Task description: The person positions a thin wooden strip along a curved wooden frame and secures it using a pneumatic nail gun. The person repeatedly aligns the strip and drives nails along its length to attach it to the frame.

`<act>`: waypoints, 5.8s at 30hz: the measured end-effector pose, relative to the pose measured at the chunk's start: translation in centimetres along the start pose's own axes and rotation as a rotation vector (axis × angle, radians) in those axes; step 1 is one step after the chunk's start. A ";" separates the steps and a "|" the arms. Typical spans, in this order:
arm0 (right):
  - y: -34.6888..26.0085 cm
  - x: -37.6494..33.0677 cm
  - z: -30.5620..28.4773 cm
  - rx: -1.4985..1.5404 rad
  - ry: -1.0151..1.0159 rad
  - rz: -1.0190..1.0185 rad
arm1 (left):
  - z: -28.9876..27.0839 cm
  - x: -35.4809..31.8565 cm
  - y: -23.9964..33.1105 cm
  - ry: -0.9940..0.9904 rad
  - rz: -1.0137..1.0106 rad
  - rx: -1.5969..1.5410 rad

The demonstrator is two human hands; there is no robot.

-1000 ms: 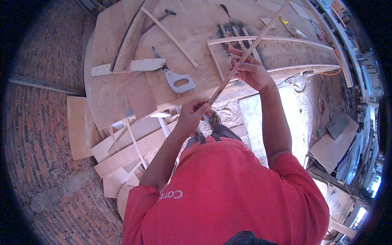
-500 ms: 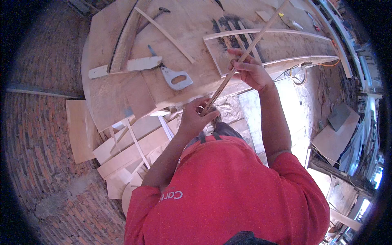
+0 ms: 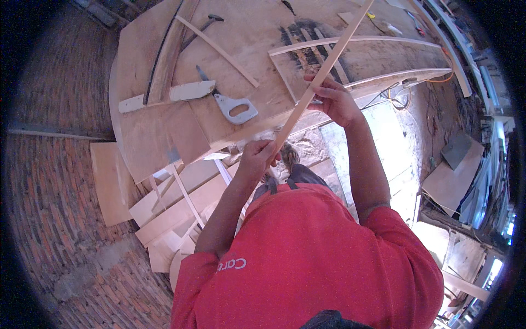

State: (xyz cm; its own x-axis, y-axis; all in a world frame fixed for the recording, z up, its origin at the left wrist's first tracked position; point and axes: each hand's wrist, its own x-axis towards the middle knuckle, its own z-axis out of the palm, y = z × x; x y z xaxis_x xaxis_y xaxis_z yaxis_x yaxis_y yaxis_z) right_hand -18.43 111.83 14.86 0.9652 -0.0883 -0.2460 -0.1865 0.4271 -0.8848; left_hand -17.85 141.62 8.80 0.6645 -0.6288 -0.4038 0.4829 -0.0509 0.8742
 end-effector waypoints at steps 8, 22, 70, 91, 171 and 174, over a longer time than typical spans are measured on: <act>2.3 -1.0 -1.2 -0.098 0.093 0.026 | 0.9 -1.1 1.6 0.066 -0.019 0.130; 4.7 -1.9 -2.3 -0.180 0.176 0.101 | -1.5 3.3 -7.9 0.052 0.224 0.416; -40.2 -22.9 -48.1 -0.681 0.801 -0.589 | 15.9 3.0 -12.8 0.674 0.194 0.700; -29.5 -30.9 -36.7 -0.879 0.755 -0.351 | 13.0 10.4 -9.8 0.255 0.410 0.484; -3.3 -33.2 -48.0 -0.701 0.000 0.679 | 31.2 28.5 18.7 0.265 0.395 -0.173; -3.6 -33.1 -48.2 -0.904 0.081 0.583 | 30.6 28.6 18.1 0.303 0.417 -0.162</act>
State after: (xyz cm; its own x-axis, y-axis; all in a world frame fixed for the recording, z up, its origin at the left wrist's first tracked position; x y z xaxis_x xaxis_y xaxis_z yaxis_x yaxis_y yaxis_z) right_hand -58.54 69.86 7.14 0.6753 -0.1598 -0.7200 -0.7117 -0.3971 -0.5794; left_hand -7.57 99.00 21.38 0.9417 -0.3172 -0.1120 0.2088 0.2903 0.9339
